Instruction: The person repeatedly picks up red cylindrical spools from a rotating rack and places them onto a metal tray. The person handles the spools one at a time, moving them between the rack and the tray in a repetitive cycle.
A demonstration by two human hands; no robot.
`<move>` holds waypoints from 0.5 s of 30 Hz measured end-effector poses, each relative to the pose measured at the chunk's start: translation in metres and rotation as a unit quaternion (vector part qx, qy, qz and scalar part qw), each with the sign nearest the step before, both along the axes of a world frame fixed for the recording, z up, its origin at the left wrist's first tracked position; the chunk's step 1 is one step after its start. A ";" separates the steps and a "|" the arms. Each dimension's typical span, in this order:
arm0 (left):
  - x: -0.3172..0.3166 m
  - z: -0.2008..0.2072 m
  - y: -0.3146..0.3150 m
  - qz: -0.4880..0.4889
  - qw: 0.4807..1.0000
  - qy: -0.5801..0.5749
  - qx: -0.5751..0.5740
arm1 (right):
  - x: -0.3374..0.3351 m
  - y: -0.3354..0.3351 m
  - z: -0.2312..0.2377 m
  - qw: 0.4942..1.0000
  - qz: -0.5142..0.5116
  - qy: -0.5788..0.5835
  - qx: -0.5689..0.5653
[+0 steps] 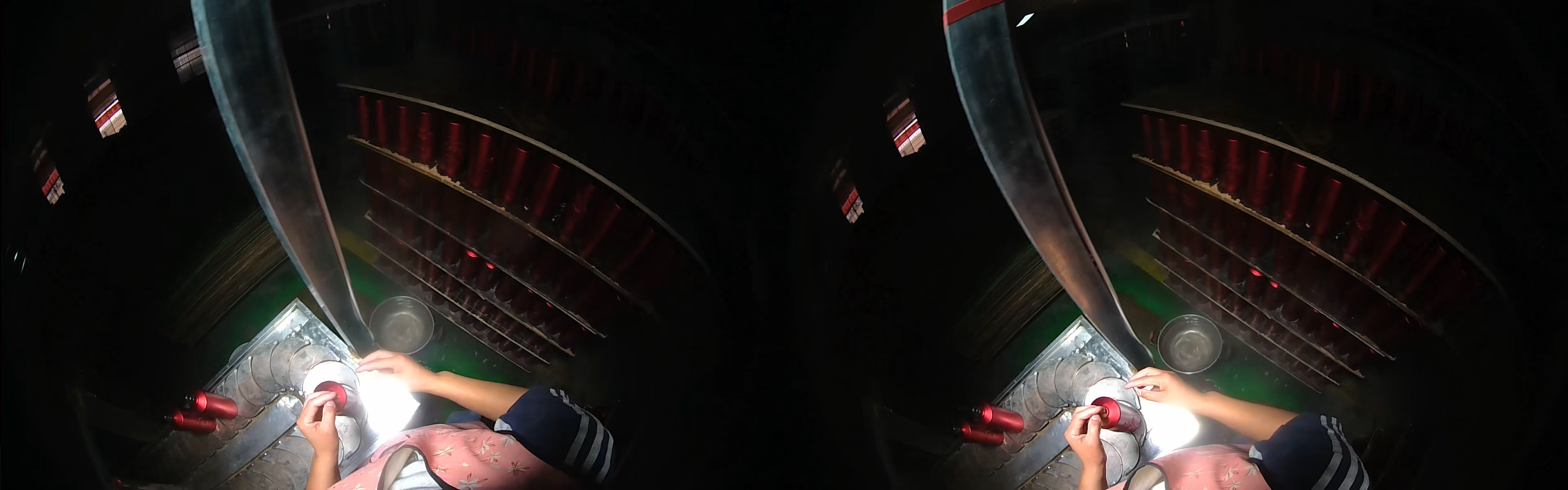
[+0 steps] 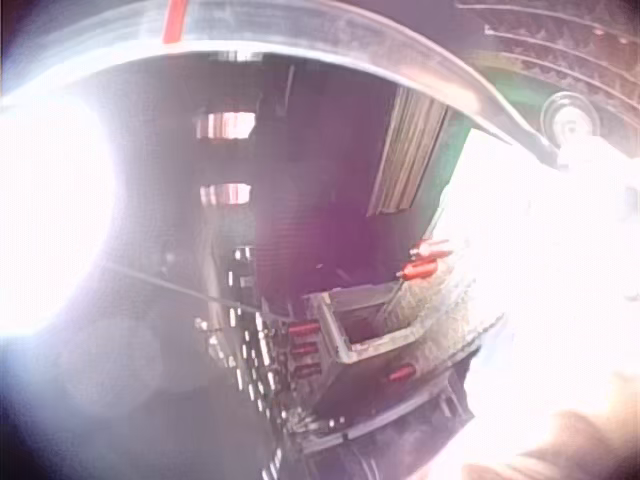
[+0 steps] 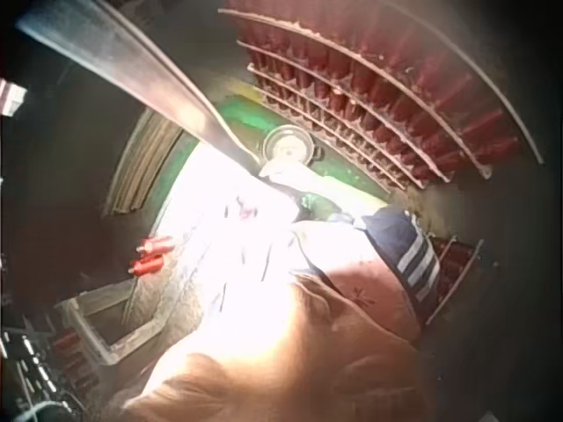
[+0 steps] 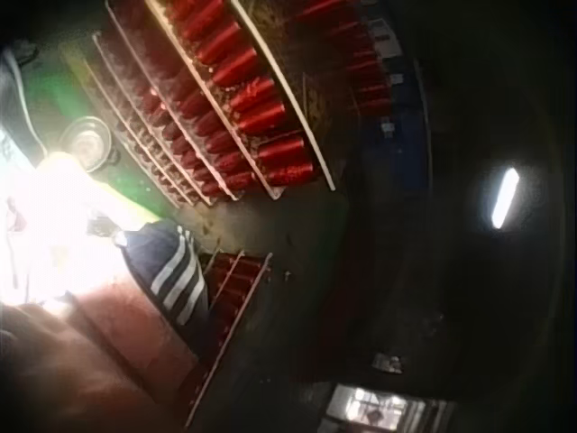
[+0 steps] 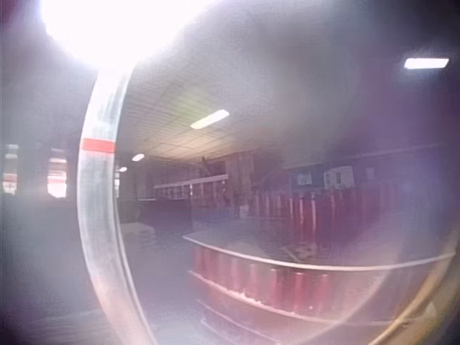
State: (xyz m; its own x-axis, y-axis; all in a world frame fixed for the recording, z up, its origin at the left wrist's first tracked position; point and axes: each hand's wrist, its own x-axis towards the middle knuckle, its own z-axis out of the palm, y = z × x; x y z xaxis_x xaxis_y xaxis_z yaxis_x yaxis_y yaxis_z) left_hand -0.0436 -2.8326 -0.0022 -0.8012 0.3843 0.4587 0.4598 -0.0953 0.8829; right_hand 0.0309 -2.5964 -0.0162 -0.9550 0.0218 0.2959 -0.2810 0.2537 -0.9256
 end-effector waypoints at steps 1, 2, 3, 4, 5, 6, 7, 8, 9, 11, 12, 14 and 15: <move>0.005 0.009 0.042 -0.046 0.998 -0.042 0.023 | 0.040 0.041 0.008 0.998 -0.058 0.002 0.027; 0.015 0.023 0.080 -0.089 0.991 -0.086 0.043 | 0.080 0.079 0.022 0.992 -0.113 0.000 0.053; 0.024 0.046 0.122 -0.113 0.986 -0.105 0.061 | 0.117 0.112 0.038 0.988 -0.147 0.006 0.046; 0.028 0.070 0.164 -0.130 0.984 -0.103 0.067 | 0.153 0.139 0.057 0.983 -0.183 0.006 0.035; 0.028 0.097 0.205 -0.151 0.987 -0.032 0.042 | 0.189 0.165 0.077 0.976 -0.211 0.019 0.047; 0.025 0.126 0.249 -0.179 0.983 0.035 0.031 | 0.223 0.189 0.095 0.969 -0.238 0.030 0.055; 0.022 0.153 0.293 -0.208 0.973 0.099 0.028 | 0.257 0.210 0.112 0.960 -0.267 0.044 0.071; 0.029 0.186 0.337 -0.232 0.967 0.102 0.039 | 0.289 0.229 0.125 0.948 -0.298 0.061 0.092; 0.030 0.217 0.385 -0.245 0.955 0.163 0.041 | 0.322 0.241 0.141 0.935 -0.334 0.061 0.107; 0.037 0.275 0.476 -0.253 0.924 0.285 0.037 | 0.379 0.258 0.169 0.907 -0.393 0.071 0.135; 0.045 0.305 0.509 -0.254 0.917 0.305 0.034 | 0.401 0.264 0.183 0.895 -0.412 0.081 0.150; 0.051 0.344 0.587 -0.263 0.903 0.338 0.016 | 0.444 0.275 0.201 0.880 -0.427 0.050 0.200; 0.052 0.358 0.621 -0.235 0.899 0.369 -0.008 | 0.460 0.276 0.208 0.880 -0.443 0.015 0.171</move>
State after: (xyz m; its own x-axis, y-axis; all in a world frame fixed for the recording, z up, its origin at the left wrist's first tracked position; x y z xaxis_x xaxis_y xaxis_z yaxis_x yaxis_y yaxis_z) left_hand 0.0088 -2.2118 0.3558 -0.0277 0.6122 0.7902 0.8331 -0.4228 0.3568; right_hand 0.4909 -2.3206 0.1916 -0.6004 0.6580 0.4544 0.1442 0.6481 -0.7478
